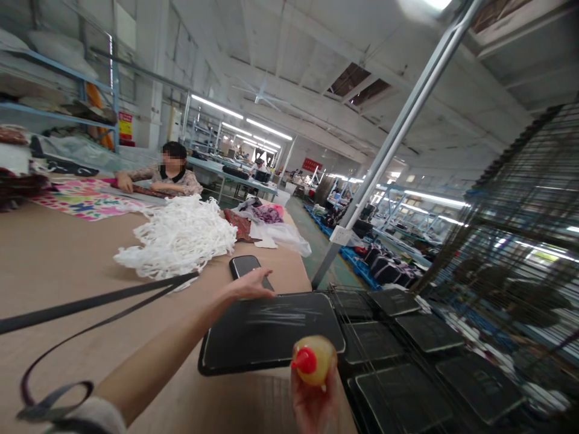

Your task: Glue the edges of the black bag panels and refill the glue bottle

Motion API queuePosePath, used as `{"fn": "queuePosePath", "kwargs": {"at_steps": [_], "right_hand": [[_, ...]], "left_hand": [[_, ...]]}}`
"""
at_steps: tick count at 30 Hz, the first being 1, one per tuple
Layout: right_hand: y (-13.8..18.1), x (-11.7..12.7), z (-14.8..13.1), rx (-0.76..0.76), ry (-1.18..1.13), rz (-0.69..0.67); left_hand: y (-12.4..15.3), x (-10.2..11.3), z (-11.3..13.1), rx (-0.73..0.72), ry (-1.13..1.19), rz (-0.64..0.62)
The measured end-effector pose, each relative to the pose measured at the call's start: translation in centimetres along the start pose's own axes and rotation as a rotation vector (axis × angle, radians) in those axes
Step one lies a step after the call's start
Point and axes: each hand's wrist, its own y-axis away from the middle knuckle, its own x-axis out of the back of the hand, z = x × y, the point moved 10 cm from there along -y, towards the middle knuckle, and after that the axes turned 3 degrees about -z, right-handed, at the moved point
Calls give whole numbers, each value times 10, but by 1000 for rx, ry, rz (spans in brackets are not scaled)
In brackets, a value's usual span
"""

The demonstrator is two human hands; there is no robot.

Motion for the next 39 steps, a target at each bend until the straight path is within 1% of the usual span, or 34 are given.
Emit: {"fn": "queuePosePath", "kwargs": {"at_steps": [2, 3, 5, 8, 10, 11, 13, 15, 18, 21, 24, 27, 32, 39], "right_hand": [[-2, 8, 13, -104, 59, -50], [-3, 11, 16, -126, 87, -72], [-3, 13, 16, -113, 125, -103], [1, 6, 14, -82, 124, -85], [5, 0, 13, -57, 102, -34], [8, -2, 12, -30, 89, -5], [13, -2, 7, 11, 65, 51], [18, 3, 1, 39, 38, 99], [28, 17, -20, 120, -33, 195], [39, 30, -40, 198, -105, 298], [45, 32, -51, 251, -114, 332], [46, 33, -52, 273, -119, 349], [43, 37, -54, 311, -95, 357], [51, 42, -67, 387, 6, 361]], "left_hand": [[-11, -19, -18, 69, -15, -130], [-13, -28, -26, 97, 11, -194], [-12, -42, -35, 123, 87, -288], [-4, -58, -33, 118, 238, -434], [2, -62, -26, 105, 332, -483], [4, -60, -23, 104, 363, -480], [7, -52, -22, 109, 398, -424], [11, -38, -26, 125, 409, -343], [22, -12, -39, 152, 413, -230], [35, -1, -51, 173, 450, -241], [45, -1, -58, 181, 482, -288], [51, -8, -62, 197, 483, -315], [54, -17, -63, 206, 467, -351], [56, -21, -77, 246, 445, -365]]}}
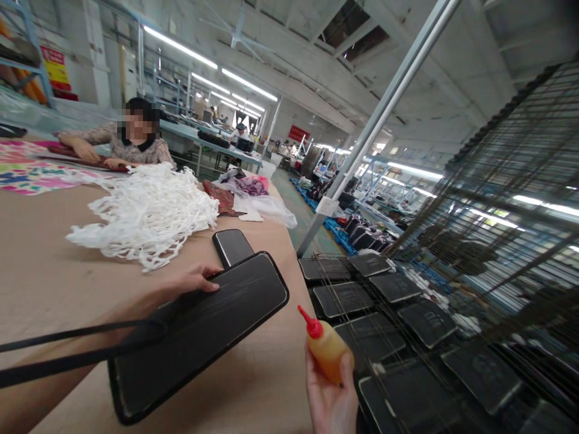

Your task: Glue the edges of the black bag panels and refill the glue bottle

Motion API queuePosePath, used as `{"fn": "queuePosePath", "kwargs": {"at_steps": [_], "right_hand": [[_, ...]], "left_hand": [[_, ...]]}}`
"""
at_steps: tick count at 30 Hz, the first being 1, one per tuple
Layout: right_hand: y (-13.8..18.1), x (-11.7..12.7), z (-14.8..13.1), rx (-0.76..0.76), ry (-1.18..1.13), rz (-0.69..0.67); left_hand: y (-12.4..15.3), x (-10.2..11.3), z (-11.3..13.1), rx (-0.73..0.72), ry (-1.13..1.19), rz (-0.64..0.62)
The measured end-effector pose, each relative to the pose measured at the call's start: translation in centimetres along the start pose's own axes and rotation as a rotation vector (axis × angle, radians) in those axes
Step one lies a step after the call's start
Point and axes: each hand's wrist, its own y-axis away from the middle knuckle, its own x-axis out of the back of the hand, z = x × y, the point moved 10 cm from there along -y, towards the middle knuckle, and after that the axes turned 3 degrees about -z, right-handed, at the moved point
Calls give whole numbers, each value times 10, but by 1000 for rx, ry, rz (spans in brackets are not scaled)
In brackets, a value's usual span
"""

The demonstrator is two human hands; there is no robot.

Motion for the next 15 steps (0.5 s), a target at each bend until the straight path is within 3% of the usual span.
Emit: {"fn": "queuePosePath", "kwargs": {"at_steps": [15], "right_hand": [[17, -12, -41, 195, 76, -27]], "left_hand": [[-9, -7, -8, -52, 66, -53]]}}
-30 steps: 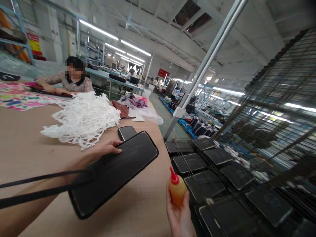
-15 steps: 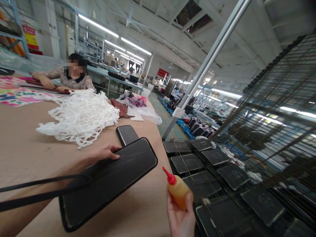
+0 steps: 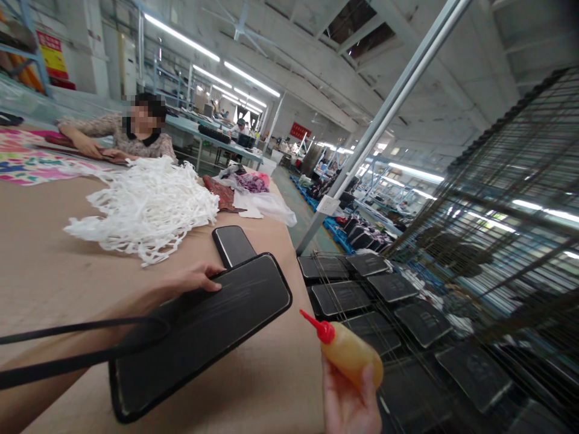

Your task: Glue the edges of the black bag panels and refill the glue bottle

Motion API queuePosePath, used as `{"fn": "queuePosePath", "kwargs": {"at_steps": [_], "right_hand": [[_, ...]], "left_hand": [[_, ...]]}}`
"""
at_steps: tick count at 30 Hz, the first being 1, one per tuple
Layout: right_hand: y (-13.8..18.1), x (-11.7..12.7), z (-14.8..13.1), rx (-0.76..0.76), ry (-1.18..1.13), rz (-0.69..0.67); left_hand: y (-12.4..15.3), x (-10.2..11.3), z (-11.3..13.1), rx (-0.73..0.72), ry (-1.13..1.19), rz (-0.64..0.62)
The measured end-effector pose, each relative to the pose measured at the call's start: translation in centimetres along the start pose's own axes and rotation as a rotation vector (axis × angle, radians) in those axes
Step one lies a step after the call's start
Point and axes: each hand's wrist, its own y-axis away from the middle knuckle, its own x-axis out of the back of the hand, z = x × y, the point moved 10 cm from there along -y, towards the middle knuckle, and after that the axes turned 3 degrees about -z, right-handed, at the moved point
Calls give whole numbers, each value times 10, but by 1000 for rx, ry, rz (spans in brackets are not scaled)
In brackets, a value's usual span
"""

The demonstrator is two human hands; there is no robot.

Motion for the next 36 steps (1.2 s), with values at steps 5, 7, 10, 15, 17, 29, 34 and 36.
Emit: {"fn": "queuePosePath", "kwargs": {"at_steps": [5, 7, 10, 15, 17, 29, 34, 36], "right_hand": [[-4, 10, -12, 47, -2, -15], [-9, 14, -15, 56, 27, -57], [-12, 18, -19, 78, 62, -93], [-1, 13, -20, 102, 134, -130], [4, 10, -20, 108, 155, -129], [-7, 7, -12, 20, 78, -90], [-9, 13, -6, -10, 111, 22], [-8, 10, -6, 0, 111, -14]], "left_hand": [[3, -12, 7, 4, -15, -41], [4, -15, 9, 2, -19, -58], [6, -18, 10, 6, -30, -66], [11, -18, 15, 5, -60, -47], [13, -17, 16, 13, -79, -28], [16, -12, 9, 9, -65, 7], [14, -10, 6, 14, -66, 10], [13, -10, 5, 9, -53, 6]]}}
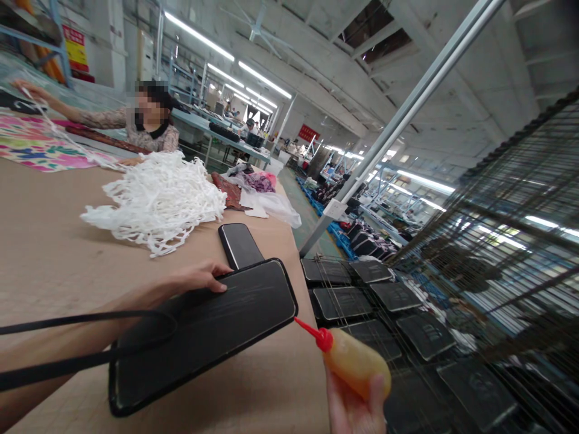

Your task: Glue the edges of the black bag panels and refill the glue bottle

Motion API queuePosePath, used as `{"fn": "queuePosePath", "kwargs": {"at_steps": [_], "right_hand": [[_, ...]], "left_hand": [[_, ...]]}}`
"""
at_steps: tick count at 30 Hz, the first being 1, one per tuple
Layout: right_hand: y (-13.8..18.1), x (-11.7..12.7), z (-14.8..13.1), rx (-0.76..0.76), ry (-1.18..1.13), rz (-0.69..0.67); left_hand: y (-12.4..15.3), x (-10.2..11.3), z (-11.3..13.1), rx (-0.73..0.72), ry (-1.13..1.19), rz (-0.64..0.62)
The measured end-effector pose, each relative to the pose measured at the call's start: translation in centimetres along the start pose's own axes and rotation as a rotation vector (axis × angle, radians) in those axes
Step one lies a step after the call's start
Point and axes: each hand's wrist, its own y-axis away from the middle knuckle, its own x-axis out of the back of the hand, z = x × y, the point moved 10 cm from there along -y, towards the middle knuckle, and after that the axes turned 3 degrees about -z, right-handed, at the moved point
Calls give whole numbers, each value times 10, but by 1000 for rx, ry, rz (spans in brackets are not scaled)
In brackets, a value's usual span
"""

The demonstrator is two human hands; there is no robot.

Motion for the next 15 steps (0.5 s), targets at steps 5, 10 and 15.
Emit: {"fn": "queuePosePath", "kwargs": {"at_steps": [5, 10, 15], "right_hand": [[-3, -6, -5, 52, 0, -153], [-9, -3, -5, 39, 27, -154], [-3, 3, 5, -15, -69, 52]], "left_hand": [[-2, -3, -3, -14, 35, -45], [-2, -5, -7, 5, 39, -46], [-6, -10, -8, 3, 53, -50]]}}
